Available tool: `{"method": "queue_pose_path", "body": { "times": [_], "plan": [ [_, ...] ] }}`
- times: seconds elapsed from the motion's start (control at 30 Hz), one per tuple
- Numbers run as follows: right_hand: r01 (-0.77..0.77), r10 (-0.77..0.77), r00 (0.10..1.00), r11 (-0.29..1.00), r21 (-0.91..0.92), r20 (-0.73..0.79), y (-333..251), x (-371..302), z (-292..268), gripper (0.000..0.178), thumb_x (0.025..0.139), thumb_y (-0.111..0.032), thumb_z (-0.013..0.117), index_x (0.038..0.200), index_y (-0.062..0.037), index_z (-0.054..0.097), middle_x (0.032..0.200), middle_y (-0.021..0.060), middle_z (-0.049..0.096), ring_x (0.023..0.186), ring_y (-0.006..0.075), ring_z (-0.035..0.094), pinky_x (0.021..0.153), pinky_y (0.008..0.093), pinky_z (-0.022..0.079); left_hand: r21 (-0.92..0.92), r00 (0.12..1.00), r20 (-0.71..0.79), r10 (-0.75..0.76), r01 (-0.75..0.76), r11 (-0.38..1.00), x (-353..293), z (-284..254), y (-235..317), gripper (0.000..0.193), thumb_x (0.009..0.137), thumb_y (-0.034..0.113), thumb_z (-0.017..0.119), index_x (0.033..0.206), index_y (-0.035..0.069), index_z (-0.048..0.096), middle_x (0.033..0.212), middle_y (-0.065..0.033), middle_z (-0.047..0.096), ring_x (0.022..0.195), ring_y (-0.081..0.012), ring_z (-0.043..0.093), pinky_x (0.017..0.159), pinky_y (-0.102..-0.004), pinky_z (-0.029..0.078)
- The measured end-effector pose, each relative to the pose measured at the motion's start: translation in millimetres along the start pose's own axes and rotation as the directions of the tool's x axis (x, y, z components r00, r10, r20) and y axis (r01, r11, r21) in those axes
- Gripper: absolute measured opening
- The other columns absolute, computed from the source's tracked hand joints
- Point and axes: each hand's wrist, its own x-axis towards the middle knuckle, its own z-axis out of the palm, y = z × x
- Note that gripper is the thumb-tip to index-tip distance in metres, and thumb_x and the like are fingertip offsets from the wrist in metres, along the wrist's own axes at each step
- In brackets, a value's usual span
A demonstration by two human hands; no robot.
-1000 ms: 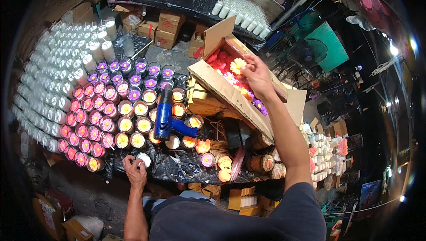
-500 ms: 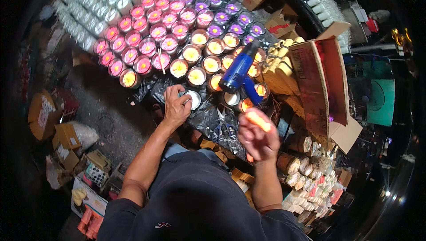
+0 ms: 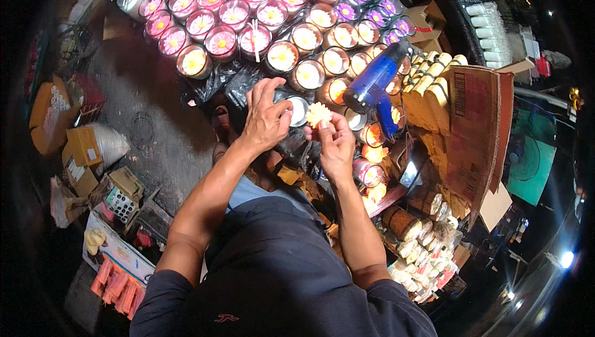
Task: The person uses a blue heat gun to warm the surface of small candles in metal tins, then places a small flower-shaped decoration into the center of each candle. The person repeats this process across multiple candles arranged on a table.
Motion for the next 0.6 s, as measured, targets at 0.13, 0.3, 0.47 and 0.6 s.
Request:
{"method": "queue_pose_path", "body": {
  "times": [0.13,0.3,0.47,0.6],
  "plan": [
    [0.024,-0.038,0.995,0.989,-0.149,-0.091,4,5,6,0.027,0.107,-0.012,0.072,0.128,0.0053,0.072,0.112,0.0076,0.078,0.099,0.0119,0.071,0.091,0.0276,0.056,-0.018,0.999,0.032,0.022,-0.021,1.0,3,-2,-4,0.01,0.084,0.013,0.077,0.092,0.007,0.077,0.149,-0.0164,0.056,0.143,-0.0402,0.047,0.116,-0.055,0.036],
    [-0.043,0.029,0.997,0.982,-0.185,-0.076,9,10,3,0.027,0.105,-0.009,0.073,0.127,0.0065,0.072,0.103,0.0055,0.079,0.086,0.0093,0.07,0.081,0.0252,0.057,-0.045,0.997,0.069,0.028,-0.025,0.999,4,-4,-7,0.013,0.085,0.017,0.078,0.093,0.006,0.078,0.15,-0.0162,0.056,0.143,-0.0396,0.046,0.115,-0.0546,0.036],
    [-0.091,0.092,0.99,0.996,0.013,-0.103,19,11,3,0.025,0.104,-0.007,0.073,0.125,0.0069,0.071,0.099,0.007,0.077,0.078,0.0114,0.069,0.073,0.0292,0.06,-0.055,0.996,0.087,0.029,-0.024,0.998,5,-8,-6,0.013,0.085,0.016,0.077,0.093,0.005,0.078,0.153,-0.0164,0.054,0.146,-0.0392,0.045,0.116,-0.0547,0.035],
    [-0.184,0.204,0.977,0.954,0.239,-0.062,20,10,2,0.025,0.107,-0.008,0.07,0.127,0.0053,0.069,0.1,0.0078,0.076,0.081,0.0131,0.071,0.075,0.0304,0.062,-0.082,0.995,0.09,0.048,-0.041,0.996,5,-9,-8,0.013,0.084,0.015,0.077,0.092,0.006,0.08,0.152,-0.0161,0.054,0.146,-0.0387,0.043,0.117,-0.055,0.034]
  ]
}}
